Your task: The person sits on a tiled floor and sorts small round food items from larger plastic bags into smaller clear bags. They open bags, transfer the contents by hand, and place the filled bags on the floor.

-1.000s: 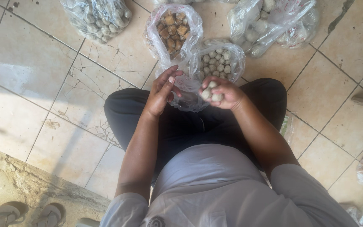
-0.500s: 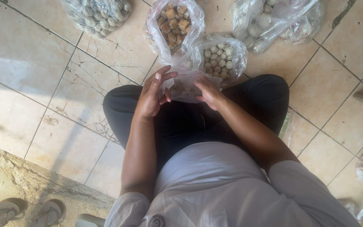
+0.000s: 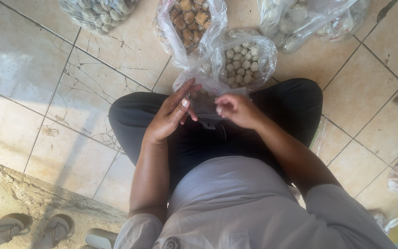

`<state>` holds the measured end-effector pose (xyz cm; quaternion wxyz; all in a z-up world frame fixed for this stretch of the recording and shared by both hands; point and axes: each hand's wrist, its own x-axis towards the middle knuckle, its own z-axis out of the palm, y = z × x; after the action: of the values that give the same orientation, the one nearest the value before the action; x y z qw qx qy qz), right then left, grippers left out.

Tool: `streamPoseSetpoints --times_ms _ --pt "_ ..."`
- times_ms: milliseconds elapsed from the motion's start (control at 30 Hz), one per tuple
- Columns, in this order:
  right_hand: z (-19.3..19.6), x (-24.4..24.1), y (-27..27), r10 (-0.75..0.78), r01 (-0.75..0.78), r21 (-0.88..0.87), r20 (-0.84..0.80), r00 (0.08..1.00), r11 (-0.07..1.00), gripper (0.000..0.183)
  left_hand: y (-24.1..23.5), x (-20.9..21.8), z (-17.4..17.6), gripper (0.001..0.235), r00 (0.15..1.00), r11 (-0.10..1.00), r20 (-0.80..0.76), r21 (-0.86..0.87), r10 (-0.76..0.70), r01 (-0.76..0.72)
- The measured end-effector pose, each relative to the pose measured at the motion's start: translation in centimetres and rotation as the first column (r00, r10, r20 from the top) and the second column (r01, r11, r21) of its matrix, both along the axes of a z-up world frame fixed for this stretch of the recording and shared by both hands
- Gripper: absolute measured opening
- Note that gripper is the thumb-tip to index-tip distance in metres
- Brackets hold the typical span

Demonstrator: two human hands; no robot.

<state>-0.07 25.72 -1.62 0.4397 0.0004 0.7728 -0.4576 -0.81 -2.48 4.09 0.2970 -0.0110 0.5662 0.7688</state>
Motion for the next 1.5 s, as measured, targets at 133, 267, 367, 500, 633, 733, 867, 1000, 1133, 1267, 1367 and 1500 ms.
streamPoseSetpoints --times_ms 133,267,367,500,633,733,867,1000,1133,1267,1367,1500 --pt "-2.8 -4.9 4.0 -0.332 0.372 0.056 -0.341 0.879 0.927 0.017 0.2 -0.1 -0.2 0.088 0.999 0.998 0.011 0.050 0.040 -0.040" --pt "-5.9 -8.5 5.7 0.077 0.179 0.280 -0.709 0.701 0.943 0.037 0.6 -0.6 -0.4 0.087 1.000 0.999 0.002 0.048 0.017 -0.017" --pt "-8.3 -9.8 4.1 0.327 0.016 0.433 -0.702 0.633 0.901 0.047 0.8 -0.9 -0.6 0.087 1.000 1.000 0.004 0.027 -0.012 0.012" --pt "-10.7 -11.2 2.1 0.482 -0.065 0.591 -0.583 0.655 0.804 0.058 0.9 -1.0 -0.7 0.087 1.000 1.000 0.026 0.008 -0.003 0.003" --pt "-12.0 -11.1 2.4 0.487 -0.091 0.630 -0.493 0.721 0.772 0.061 1.0 -0.9 -0.7 0.087 0.999 0.999 0.037 0.030 0.025 -0.026" --pt "-12.6 -10.8 3.3 0.477 -0.147 0.526 -0.575 0.665 0.838 0.056 1.2 -1.4 -1.0 0.089 0.999 1.000 0.029 0.024 0.014 -0.014" --pt "-13.1 -10.5 3.4 0.520 -0.203 0.542 -0.532 0.668 0.816 0.054 1.3 -1.5 -1.3 0.090 0.999 0.999 0.036 0.042 0.022 -0.024" --pt "-12.5 -11.0 3.4 0.497 -0.190 0.506 -0.588 0.638 0.842 0.059 0.6 -1.4 -1.4 0.093 0.994 0.984 0.078 0.158 0.074 -0.086" --pt "-10.9 -10.6 4.1 0.322 -0.135 0.386 -0.474 0.819 0.913 0.056 -0.8 -0.6 -1.1 0.094 0.984 0.931 0.169 0.348 0.057 -0.113" --pt "-9.5 -10.4 5.0 0.244 -0.038 0.385 -0.504 0.829 0.922 0.026 -1.1 -0.1 -1.0 0.093 0.987 0.920 0.154 0.381 0.034 -0.091" --pt "-8.0 -9.7 5.6 -0.200 0.233 0.195 -0.174 0.964 0.953 0.022 -0.8 0.0 -1.2 0.092 0.987 0.930 0.155 0.355 0.038 -0.092" --pt "-4.9 -8.4 6.8 -0.524 0.600 -0.221 0.322 0.789 0.769 0.015 -0.7 -0.2 -1.3 0.090 0.988 0.935 0.149 0.341 0.046 -0.095"
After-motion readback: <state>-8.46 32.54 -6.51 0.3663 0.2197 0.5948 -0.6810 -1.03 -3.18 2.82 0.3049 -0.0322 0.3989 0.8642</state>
